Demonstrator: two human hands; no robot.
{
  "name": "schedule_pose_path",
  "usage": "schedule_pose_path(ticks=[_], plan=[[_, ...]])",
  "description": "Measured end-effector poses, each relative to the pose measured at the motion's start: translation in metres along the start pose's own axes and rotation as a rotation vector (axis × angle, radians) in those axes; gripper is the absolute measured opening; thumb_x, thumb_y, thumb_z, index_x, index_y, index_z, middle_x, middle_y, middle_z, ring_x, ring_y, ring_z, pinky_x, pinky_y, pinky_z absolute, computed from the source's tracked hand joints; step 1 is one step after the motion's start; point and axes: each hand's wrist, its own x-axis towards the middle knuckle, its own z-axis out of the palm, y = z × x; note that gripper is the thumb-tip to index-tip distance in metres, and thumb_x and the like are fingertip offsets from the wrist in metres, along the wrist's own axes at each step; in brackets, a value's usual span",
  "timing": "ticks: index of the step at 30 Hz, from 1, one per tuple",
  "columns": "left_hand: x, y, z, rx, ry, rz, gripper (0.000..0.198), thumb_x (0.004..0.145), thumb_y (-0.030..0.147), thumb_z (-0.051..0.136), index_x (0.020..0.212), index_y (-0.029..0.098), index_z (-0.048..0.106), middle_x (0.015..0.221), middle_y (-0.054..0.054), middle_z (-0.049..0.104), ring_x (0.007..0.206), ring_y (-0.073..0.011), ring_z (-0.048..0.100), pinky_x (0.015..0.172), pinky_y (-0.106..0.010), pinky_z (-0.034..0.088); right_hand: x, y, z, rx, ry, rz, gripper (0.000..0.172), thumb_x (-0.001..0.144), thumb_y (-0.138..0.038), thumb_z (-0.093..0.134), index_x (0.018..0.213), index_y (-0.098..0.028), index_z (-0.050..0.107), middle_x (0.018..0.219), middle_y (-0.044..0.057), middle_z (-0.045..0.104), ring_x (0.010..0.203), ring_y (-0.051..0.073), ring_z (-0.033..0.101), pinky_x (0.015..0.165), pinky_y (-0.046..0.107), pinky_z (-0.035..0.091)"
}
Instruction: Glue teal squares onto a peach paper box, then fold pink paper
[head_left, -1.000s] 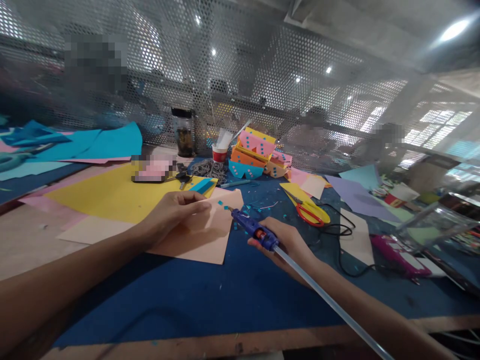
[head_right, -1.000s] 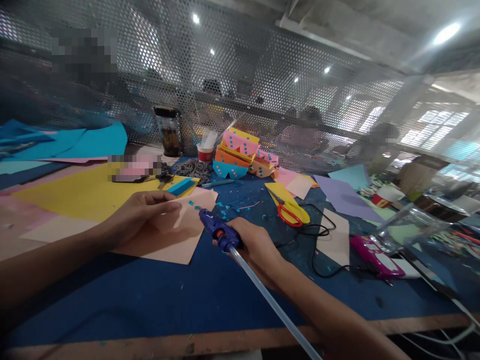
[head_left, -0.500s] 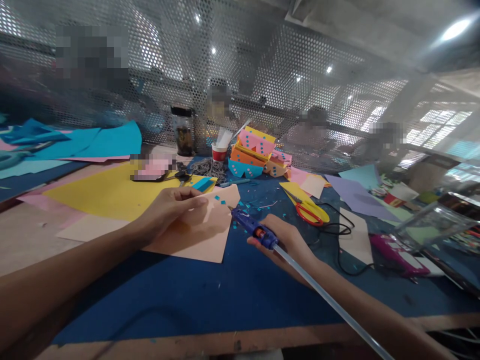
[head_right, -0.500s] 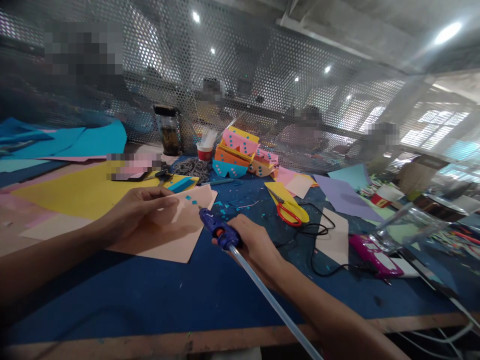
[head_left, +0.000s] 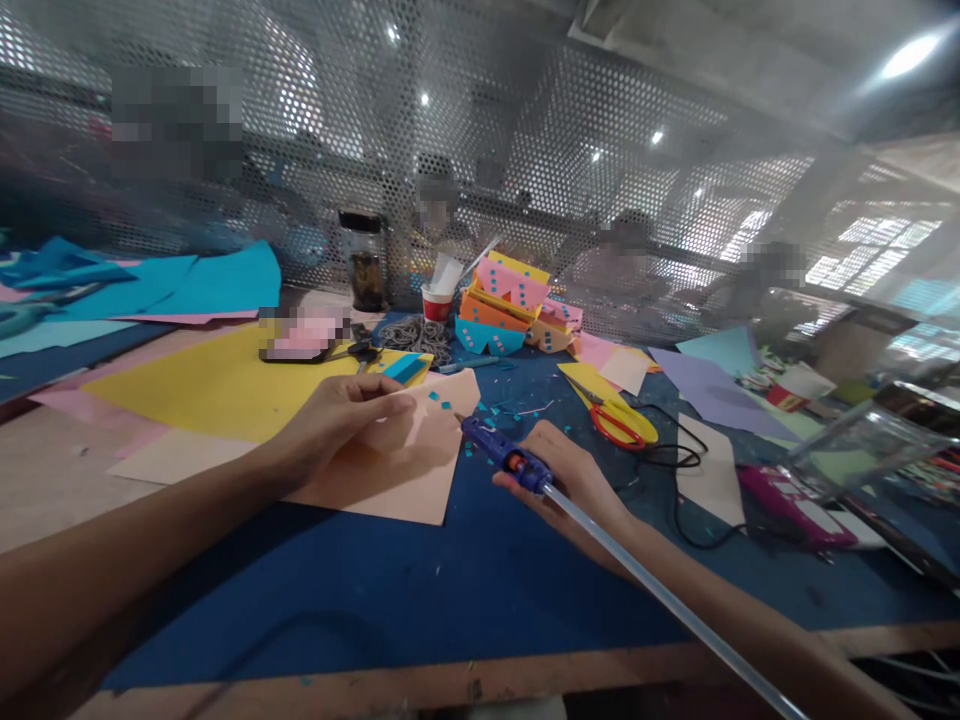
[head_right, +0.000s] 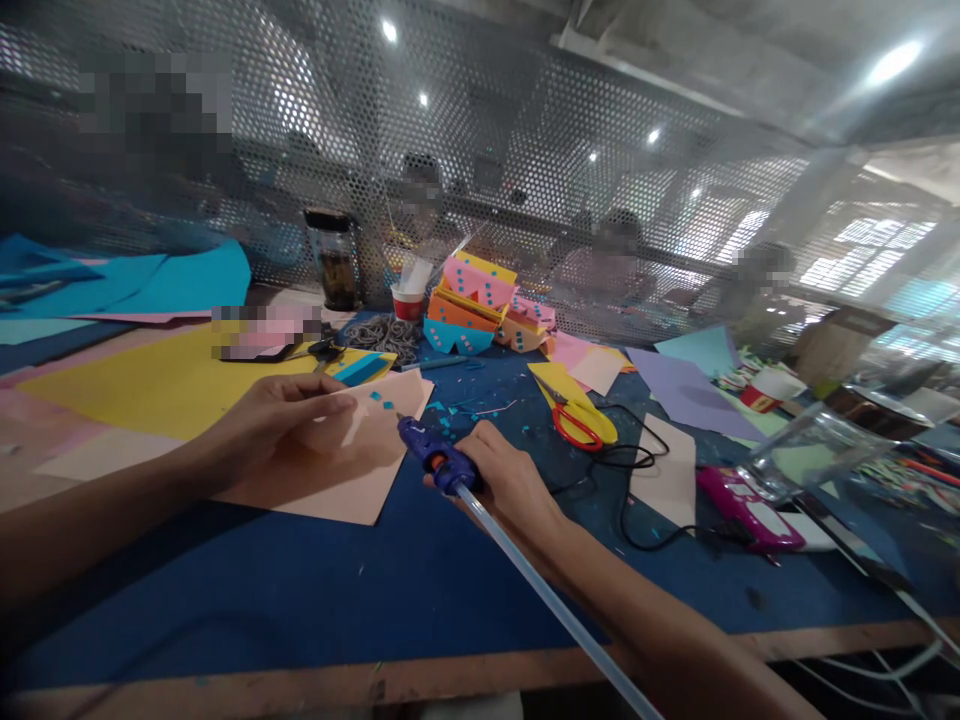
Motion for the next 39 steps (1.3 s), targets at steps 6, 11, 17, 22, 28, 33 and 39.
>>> schedule_pose_path(ticks=[6, 11, 17, 22, 28, 33, 39], plan=[[-0.0018, -0.0005, -0.0013, 0.008, -0.016, 0.014, 0.028, 0.074, 0.044, 0.086, 0.083, 0.020, 0.076, 0.073, 0.000, 0.069, 0.065, -0.0119, 0.059, 0.055, -0.018, 0.042, 0.0004, -0.0019, -0.0009, 0.002, 0.004, 0.017, 0.028, 0.099, -0.046, 0.062, 0.088, -0.021, 0.059, 0.090, 0.004, 0.057, 0.078, 0.016, 0.060, 0.066, 0.027, 0.046], [-0.0020, 0.0017, 0.0000, 0.031, 0.002, 0.015, 0.030, 0.072, 0.047, 0.086, 0.082, 0.020, 0.075, 0.072, -0.001, 0.069, 0.061, -0.0142, 0.059, 0.053, -0.022, 0.042, 0.0005, -0.0034, -0.0020, -0.011, 0.021, 0.003, 0.028, 0.100, -0.046, 0.061, 0.087, -0.021, 0.059, 0.089, 0.003, 0.057, 0.077, 0.016, 0.059, 0.066, 0.027, 0.045], [-0.0016, 0.0019, 0.0002, 0.039, -0.008, 0.017, 0.030, 0.071, 0.047, 0.086, 0.082, 0.021, 0.076, 0.070, 0.001, 0.068, 0.060, -0.0126, 0.059, 0.053, -0.020, 0.041, 0.0007, -0.0047, -0.0020, -0.013, 0.007, 0.015, 0.030, 0.100, -0.046, 0.061, 0.085, -0.020, 0.058, 0.088, 0.003, 0.056, 0.077, 0.015, 0.058, 0.065, 0.026, 0.044], [-0.0016, 0.0008, -0.0003, 0.014, -0.011, 0.012, 0.030, 0.072, 0.047, 0.086, 0.082, 0.021, 0.076, 0.072, 0.001, 0.069, 0.062, -0.0127, 0.060, 0.055, -0.020, 0.042, 0.0005, -0.0045, -0.0021, -0.009, 0.024, 0.008, 0.030, 0.100, -0.046, 0.062, 0.085, -0.021, 0.058, 0.088, 0.003, 0.056, 0.076, 0.015, 0.059, 0.064, 0.026, 0.044], [-0.0007, -0.0006, -0.0017, 0.016, -0.010, 0.015, 0.029, 0.073, 0.046, 0.086, 0.084, 0.021, 0.076, 0.072, 0.000, 0.070, 0.062, -0.0132, 0.060, 0.054, -0.020, 0.041, -0.0002, -0.0053, -0.0026, -0.014, 0.022, 0.023, 0.029, 0.100, -0.047, 0.061, 0.086, -0.021, 0.059, 0.089, 0.003, 0.057, 0.074, 0.015, 0.059, 0.064, 0.026, 0.045], [-0.0010, 0.0006, -0.0013, 0.017, -0.005, 0.005, 0.028, 0.072, 0.045, 0.086, 0.083, 0.021, 0.076, 0.071, 0.001, 0.070, 0.061, -0.0136, 0.060, 0.054, -0.021, 0.042, -0.0005, -0.0059, -0.0027, -0.030, 0.020, 0.033, 0.031, 0.100, -0.047, 0.061, 0.084, -0.021, 0.057, 0.088, 0.003, 0.056, 0.073, 0.015, 0.058, 0.063, 0.026, 0.044], [-0.0016, 0.0009, -0.0002, 0.013, -0.009, 0.000, 0.029, 0.071, 0.044, 0.086, 0.082, 0.020, 0.076, 0.070, 0.001, 0.068, 0.061, -0.0126, 0.058, 0.053, -0.021, 0.040, -0.0005, -0.0052, -0.0018, -0.035, 0.015, 0.026, 0.030, 0.100, -0.047, 0.061, 0.085, -0.022, 0.057, 0.087, 0.003, 0.056, 0.073, 0.015, 0.058, 0.063, 0.026, 0.045]])
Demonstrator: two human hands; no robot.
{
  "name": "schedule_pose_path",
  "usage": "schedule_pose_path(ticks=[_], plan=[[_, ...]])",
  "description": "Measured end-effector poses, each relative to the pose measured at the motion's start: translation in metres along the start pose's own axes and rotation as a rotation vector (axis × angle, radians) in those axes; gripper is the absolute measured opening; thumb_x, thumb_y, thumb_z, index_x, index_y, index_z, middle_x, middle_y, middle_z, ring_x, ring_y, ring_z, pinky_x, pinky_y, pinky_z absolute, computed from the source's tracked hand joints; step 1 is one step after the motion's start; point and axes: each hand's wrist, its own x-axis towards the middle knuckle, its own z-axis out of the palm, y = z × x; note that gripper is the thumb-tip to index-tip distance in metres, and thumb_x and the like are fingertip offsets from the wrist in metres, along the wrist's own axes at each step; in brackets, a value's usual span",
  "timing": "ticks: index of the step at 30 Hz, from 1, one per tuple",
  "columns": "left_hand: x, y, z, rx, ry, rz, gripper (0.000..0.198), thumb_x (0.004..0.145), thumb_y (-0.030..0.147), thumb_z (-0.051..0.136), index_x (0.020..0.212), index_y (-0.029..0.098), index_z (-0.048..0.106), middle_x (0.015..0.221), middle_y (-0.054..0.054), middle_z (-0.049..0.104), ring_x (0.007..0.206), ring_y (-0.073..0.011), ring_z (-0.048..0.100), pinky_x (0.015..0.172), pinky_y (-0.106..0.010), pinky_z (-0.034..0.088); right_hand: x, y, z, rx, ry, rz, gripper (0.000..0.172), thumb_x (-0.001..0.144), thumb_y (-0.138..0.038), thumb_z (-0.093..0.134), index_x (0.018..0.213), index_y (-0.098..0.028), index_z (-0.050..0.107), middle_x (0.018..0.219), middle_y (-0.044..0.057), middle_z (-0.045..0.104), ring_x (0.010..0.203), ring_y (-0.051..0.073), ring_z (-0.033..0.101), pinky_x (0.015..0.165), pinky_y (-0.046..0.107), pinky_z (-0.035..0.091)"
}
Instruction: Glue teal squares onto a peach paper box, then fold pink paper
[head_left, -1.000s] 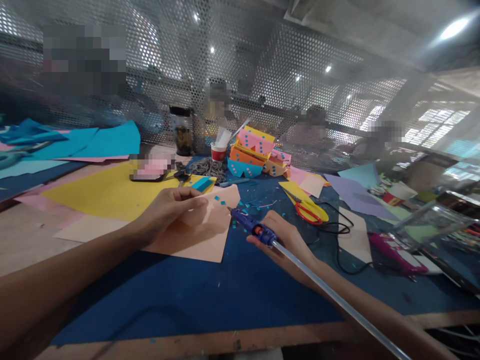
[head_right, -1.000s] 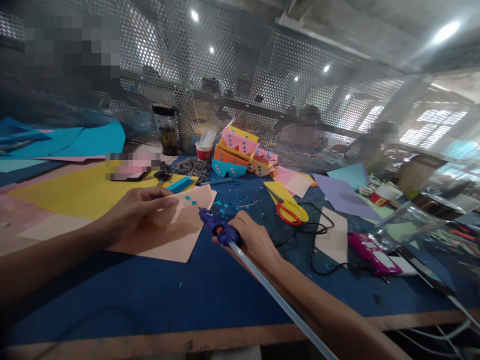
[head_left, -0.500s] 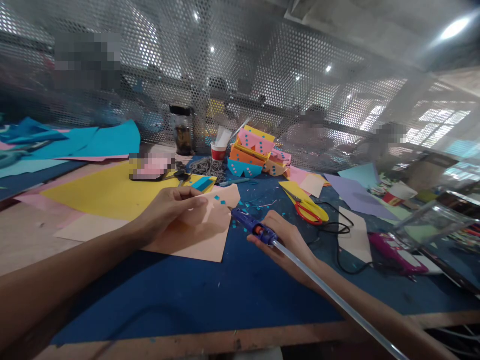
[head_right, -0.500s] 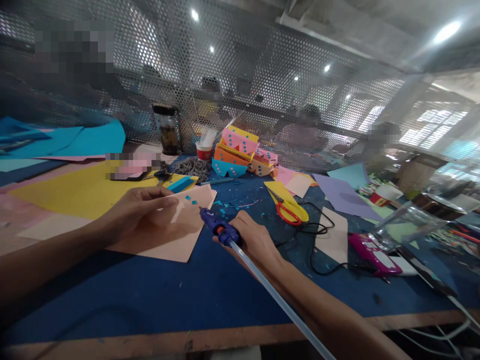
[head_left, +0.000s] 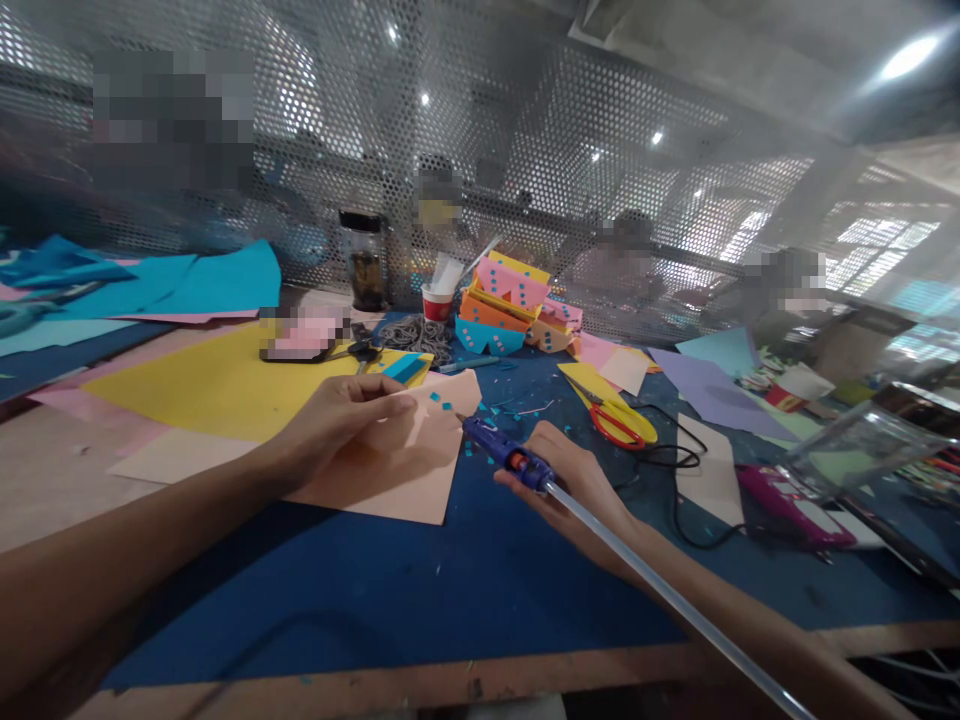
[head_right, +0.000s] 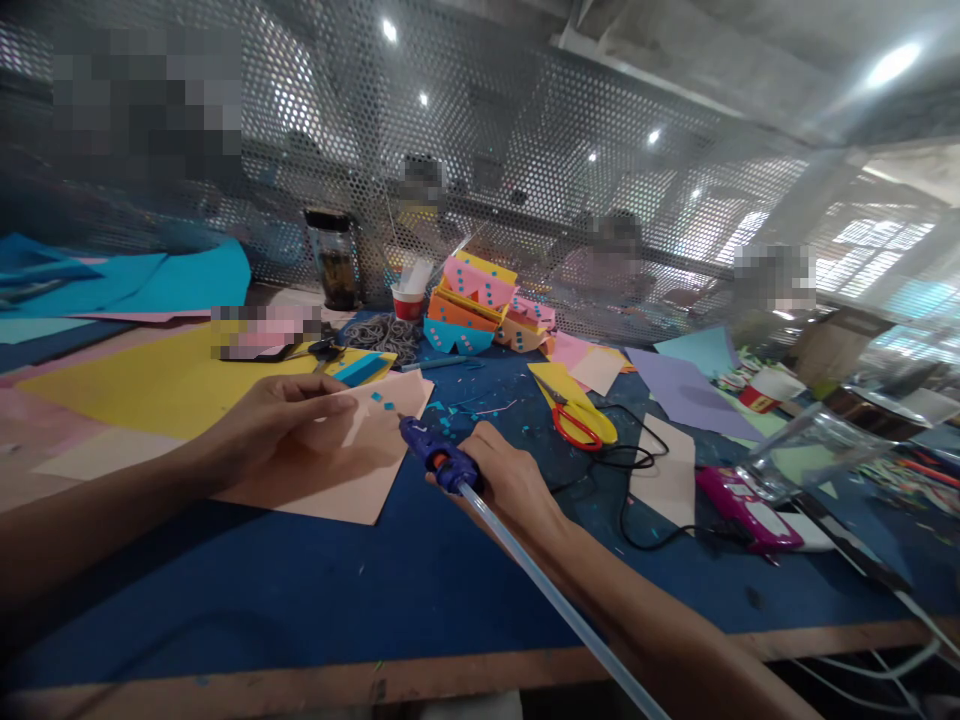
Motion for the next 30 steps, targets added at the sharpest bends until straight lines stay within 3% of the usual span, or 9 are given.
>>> schedule_pose_path(ticks=[30], plan=[[0.0010, -0.0036, -0.0019, 0.002, -0.007, -0.002, 0.028, 0.074, 0.044, 0.085, 0.085, 0.020, 0.075, 0.070, 0.000, 0.066, 0.059, -0.0131, 0.057, 0.050, -0.021, 0.039, -0.0005, 0.0012, -0.0004, -0.020, -0.034, 0.014, 0.030, 0.101, -0.048, 0.059, 0.086, -0.022, 0.055, 0.088, 0.003, 0.054, 0.075, 0.016, 0.058, 0.065, 0.028, 0.044]])
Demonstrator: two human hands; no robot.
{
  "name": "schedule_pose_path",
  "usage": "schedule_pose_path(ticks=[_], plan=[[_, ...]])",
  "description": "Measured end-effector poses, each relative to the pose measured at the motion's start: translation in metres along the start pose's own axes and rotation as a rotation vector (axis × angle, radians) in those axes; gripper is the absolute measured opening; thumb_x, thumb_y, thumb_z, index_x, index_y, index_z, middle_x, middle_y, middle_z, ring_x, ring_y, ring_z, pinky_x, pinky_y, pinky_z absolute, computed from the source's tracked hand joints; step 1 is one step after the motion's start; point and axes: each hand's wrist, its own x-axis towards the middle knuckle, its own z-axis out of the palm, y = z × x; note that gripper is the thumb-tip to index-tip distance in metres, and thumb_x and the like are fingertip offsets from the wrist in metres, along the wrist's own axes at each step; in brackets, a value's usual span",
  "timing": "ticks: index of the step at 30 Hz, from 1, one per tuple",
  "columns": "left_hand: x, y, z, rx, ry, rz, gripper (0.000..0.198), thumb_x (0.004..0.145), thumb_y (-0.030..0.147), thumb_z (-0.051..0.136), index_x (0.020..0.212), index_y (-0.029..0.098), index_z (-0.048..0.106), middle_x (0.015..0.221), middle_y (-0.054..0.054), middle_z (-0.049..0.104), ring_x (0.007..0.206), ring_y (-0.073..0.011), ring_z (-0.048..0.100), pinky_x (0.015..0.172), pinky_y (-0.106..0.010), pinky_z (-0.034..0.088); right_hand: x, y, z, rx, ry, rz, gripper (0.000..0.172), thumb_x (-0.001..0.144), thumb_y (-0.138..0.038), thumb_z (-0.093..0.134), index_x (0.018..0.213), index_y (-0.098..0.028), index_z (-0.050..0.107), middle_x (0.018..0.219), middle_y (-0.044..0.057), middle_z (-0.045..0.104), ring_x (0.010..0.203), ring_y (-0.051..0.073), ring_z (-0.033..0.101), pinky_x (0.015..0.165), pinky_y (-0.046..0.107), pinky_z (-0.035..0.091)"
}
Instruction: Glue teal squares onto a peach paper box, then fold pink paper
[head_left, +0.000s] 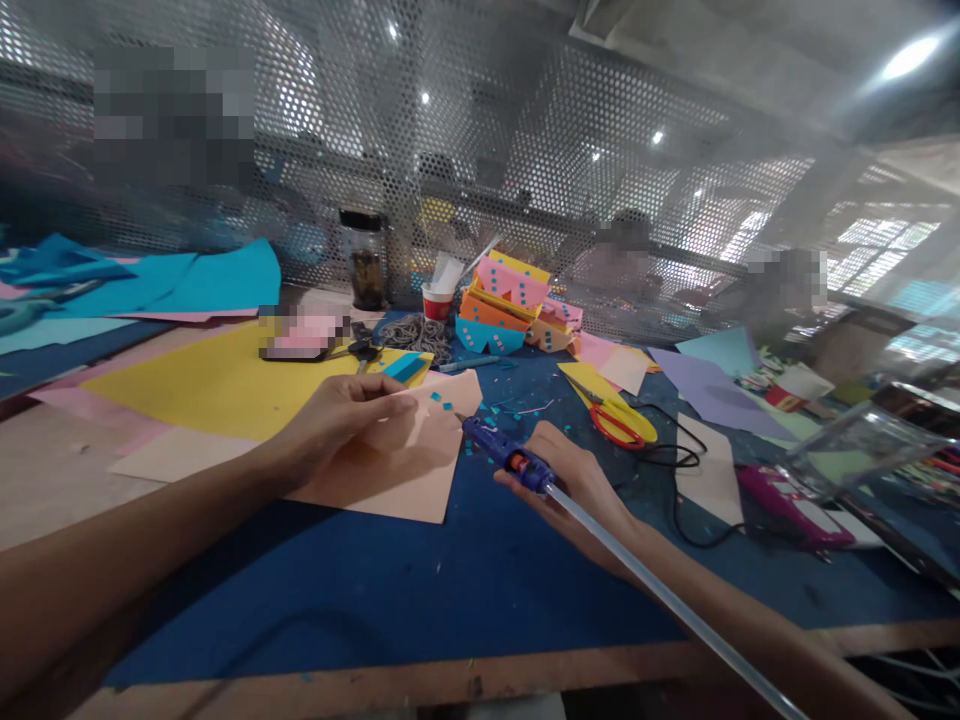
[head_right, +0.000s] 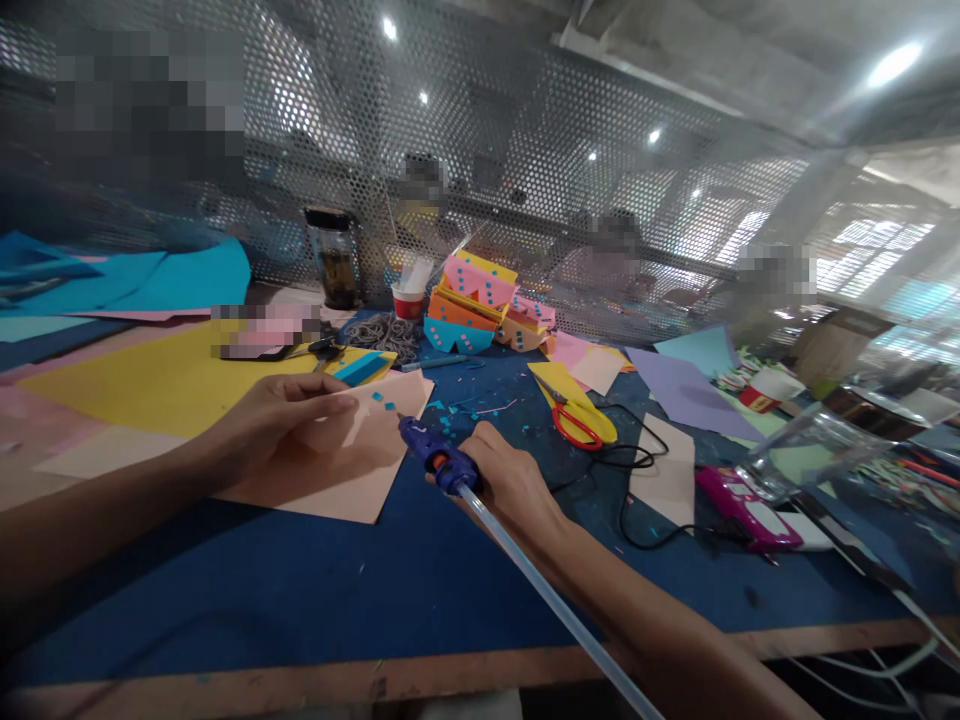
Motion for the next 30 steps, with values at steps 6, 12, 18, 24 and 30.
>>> schedule_pose_path(ticks=[6, 12, 18, 24, 30], plan=[[-0.0018, 0.0038, 0.0023, -0.004, 0.007, 0.007, 0.029, 0.073, 0.044, 0.086, 0.083, 0.019, 0.076, 0.070, 0.001, 0.066, 0.059, -0.0109, 0.055, 0.050, -0.019, 0.037, 0.0000, 0.0023, 0.0012, -0.017, -0.003, -0.009, 0.031, 0.101, -0.048, 0.058, 0.085, -0.021, 0.055, 0.088, 0.003, 0.054, 0.074, 0.016, 0.057, 0.065, 0.028, 0.043], [-0.0010, 0.0030, 0.0005, -0.013, -0.002, 0.012, 0.027, 0.074, 0.044, 0.086, 0.082, 0.021, 0.075, 0.070, 0.001, 0.067, 0.062, -0.0111, 0.057, 0.053, -0.019, 0.038, 0.0006, 0.0021, 0.0003, -0.023, 0.025, -0.021, 0.031, 0.101, -0.047, 0.059, 0.084, -0.022, 0.054, 0.086, 0.003, 0.054, 0.073, 0.016, 0.057, 0.065, 0.027, 0.043], [0.0000, 0.0004, -0.0009, 0.009, -0.021, 0.028, 0.027, 0.076, 0.044, 0.084, 0.085, 0.020, 0.076, 0.070, 0.002, 0.065, 0.060, -0.0112, 0.055, 0.053, -0.021, 0.035, 0.0008, 0.0001, -0.0005, -0.014, 0.006, -0.003, 0.031, 0.101, -0.048, 0.058, 0.086, -0.022, 0.056, 0.088, 0.003, 0.055, 0.074, 0.016, 0.058, 0.065, 0.027, 0.044], [-0.0013, 0.0029, -0.0002, -0.025, -0.005, -0.008, 0.028, 0.078, 0.043, 0.083, 0.086, 0.018, 0.074, 0.073, 0.002, 0.068, 0.065, -0.0123, 0.057, 0.058, -0.022, 0.037, 0.0008, 0.0005, -0.0005, 0.044, 0.020, -0.002, 0.032, 0.100, -0.048, 0.060, 0.083, -0.021, 0.056, 0.087, 0.003, 0.054, 0.075, 0.016, 0.057, 0.067, 0.028, 0.043], [-0.0021, 0.0050, -0.0003, -0.030, -0.034, -0.016, 0.032, 0.078, 0.048, 0.083, 0.085, 0.018, 0.074, 0.069, 0.002, 0.064, 0.061, -0.0104, 0.054, 0.054, -0.020, 0.036, 0.0025, -0.0064, -0.0063, 0.189, 0.074, 0.038, 0.026, 0.099, -0.044, 0.063, 0.089, -0.020, 0.064, 0.089, 0.003, 0.056, 0.083, 0.017, 0.057, 0.074, 0.029, 0.044]])
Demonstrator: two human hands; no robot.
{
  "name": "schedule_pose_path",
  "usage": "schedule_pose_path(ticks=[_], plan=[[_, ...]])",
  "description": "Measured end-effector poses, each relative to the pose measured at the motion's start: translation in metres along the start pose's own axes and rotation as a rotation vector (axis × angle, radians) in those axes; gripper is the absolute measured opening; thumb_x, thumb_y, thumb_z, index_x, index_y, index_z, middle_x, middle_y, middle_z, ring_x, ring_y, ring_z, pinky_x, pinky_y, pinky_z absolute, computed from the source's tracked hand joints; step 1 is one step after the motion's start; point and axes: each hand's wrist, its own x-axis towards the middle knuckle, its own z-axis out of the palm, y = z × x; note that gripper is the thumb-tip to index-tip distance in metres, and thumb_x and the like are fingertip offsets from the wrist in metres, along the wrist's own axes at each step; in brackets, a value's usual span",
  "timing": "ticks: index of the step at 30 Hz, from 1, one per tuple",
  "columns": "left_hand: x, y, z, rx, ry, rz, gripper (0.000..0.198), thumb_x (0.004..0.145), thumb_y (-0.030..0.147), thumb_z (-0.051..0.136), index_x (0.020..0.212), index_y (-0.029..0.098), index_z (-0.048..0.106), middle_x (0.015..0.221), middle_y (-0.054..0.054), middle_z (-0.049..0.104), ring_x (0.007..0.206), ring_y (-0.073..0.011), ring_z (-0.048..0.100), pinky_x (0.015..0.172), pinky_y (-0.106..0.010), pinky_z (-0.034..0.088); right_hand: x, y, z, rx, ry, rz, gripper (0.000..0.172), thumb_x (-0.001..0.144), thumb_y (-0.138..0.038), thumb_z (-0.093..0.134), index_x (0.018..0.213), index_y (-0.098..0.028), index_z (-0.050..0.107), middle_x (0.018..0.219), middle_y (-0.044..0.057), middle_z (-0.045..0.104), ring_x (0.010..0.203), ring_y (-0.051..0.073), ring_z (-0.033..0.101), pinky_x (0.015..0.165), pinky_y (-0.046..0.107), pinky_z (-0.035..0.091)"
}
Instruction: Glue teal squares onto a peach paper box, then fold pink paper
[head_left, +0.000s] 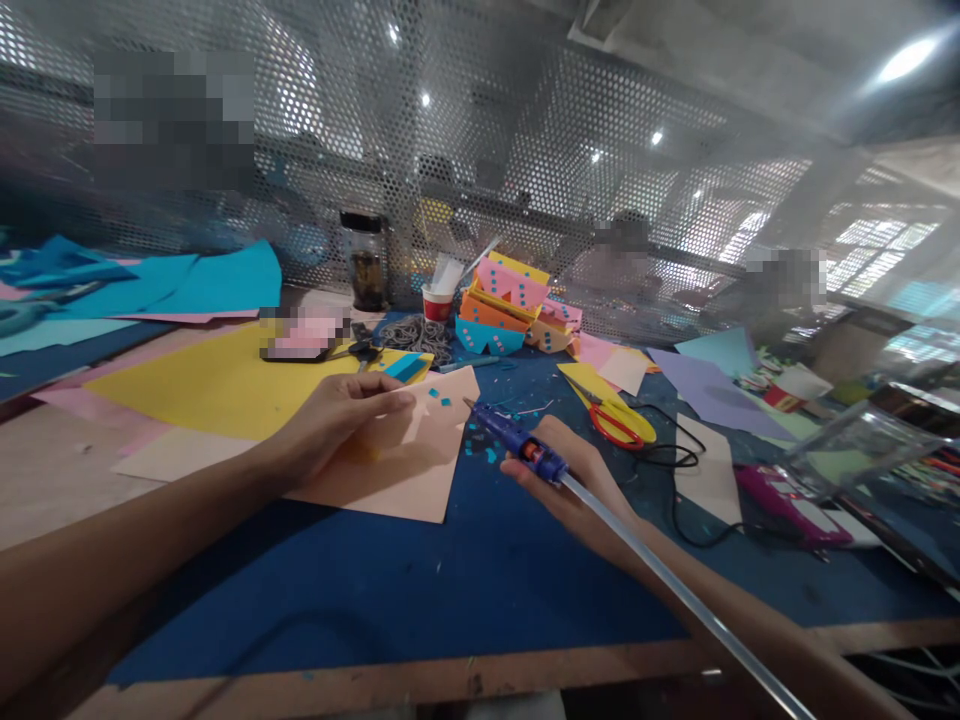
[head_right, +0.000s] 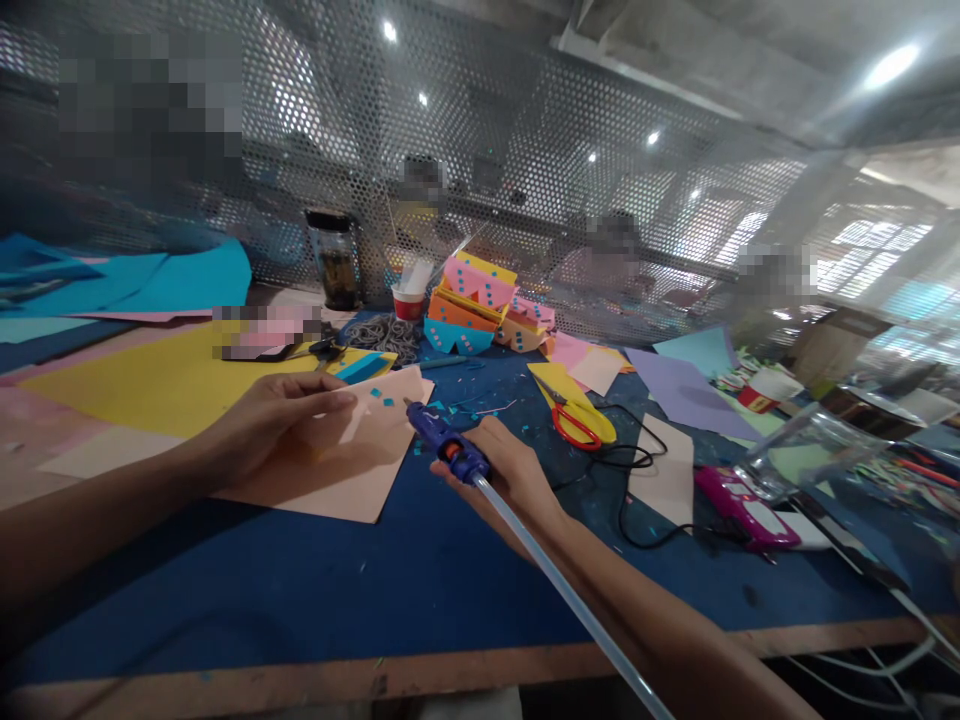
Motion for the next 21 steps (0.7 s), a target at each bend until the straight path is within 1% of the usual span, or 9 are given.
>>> schedule_pose_path(ticks=[4, 9, 15, 17, 21], plan=[[0.000, -0.001, 0.000, -0.063, 0.013, -0.017, 0.029, 0.074, 0.044, 0.086, 0.083, 0.019, 0.074, 0.072, 0.001, 0.067, 0.062, -0.0122, 0.057, 0.054, -0.020, 0.041, 0.000, -0.001, -0.002, 0.108, -0.002, 0.095, 0.026, 0.097, -0.046, 0.067, 0.093, -0.020, 0.066, 0.086, 0.002, 0.058, 0.080, 0.016, 0.056, 0.070, 0.028, 0.044], [0.002, -0.002, 0.000, -0.082, 0.018, -0.024, 0.026, 0.073, 0.040, 0.087, 0.081, 0.019, 0.074, 0.070, 0.001, 0.066, 0.060, -0.0118, 0.056, 0.052, -0.019, 0.040, -0.001, 0.007, -0.001, 0.177, -0.001, 0.180, 0.030, 0.095, -0.050, 0.067, 0.096, -0.020, 0.067, 0.086, 0.001, 0.062, 0.076, 0.015, 0.055, 0.067, 0.027, 0.043], [0.004, -0.002, 0.000, -0.105, 0.059, -0.030, 0.026, 0.069, 0.038, 0.089, 0.077, 0.019, 0.073, 0.070, 0.000, 0.066, 0.062, -0.0128, 0.057, 0.052, -0.020, 0.041, 0.001, 0.010, 0.000, 0.145, -0.032, 0.208, 0.032, 0.095, -0.052, 0.066, 0.093, -0.019, 0.067, 0.082, 0.000, 0.060, 0.073, 0.014, 0.052, 0.064, 0.027, 0.041], [0.005, -0.003, -0.001, -0.105, 0.056, -0.020, 0.027, 0.071, 0.040, 0.088, 0.078, 0.019, 0.072, 0.070, 0.000, 0.067, 0.062, -0.0129, 0.057, 0.053, -0.021, 0.041, 0.002, 0.009, -0.001, 0.141, -0.037, 0.206, 0.033, 0.095, -0.051, 0.066, 0.091, -0.019, 0.066, 0.082, 0.000, 0.059, 0.073, 0.014, 0.052, 0.064, 0.027, 0.040], [0.010, -0.004, -0.007, -0.088, 0.040, 0.013, 0.029, 0.076, 0.044, 0.084, 0.086, 0.019, 0.072, 0.079, -0.002, 0.071, 0.070, -0.0158, 0.063, 0.057, -0.023, 0.045, 0.003, 0.009, -0.001, 0.135, -0.042, 0.213, 0.034, 0.095, -0.053, 0.065, 0.090, -0.019, 0.065, 0.081, -0.001, 0.058, 0.071, 0.014, 0.051, 0.062, 0.026, 0.040]])
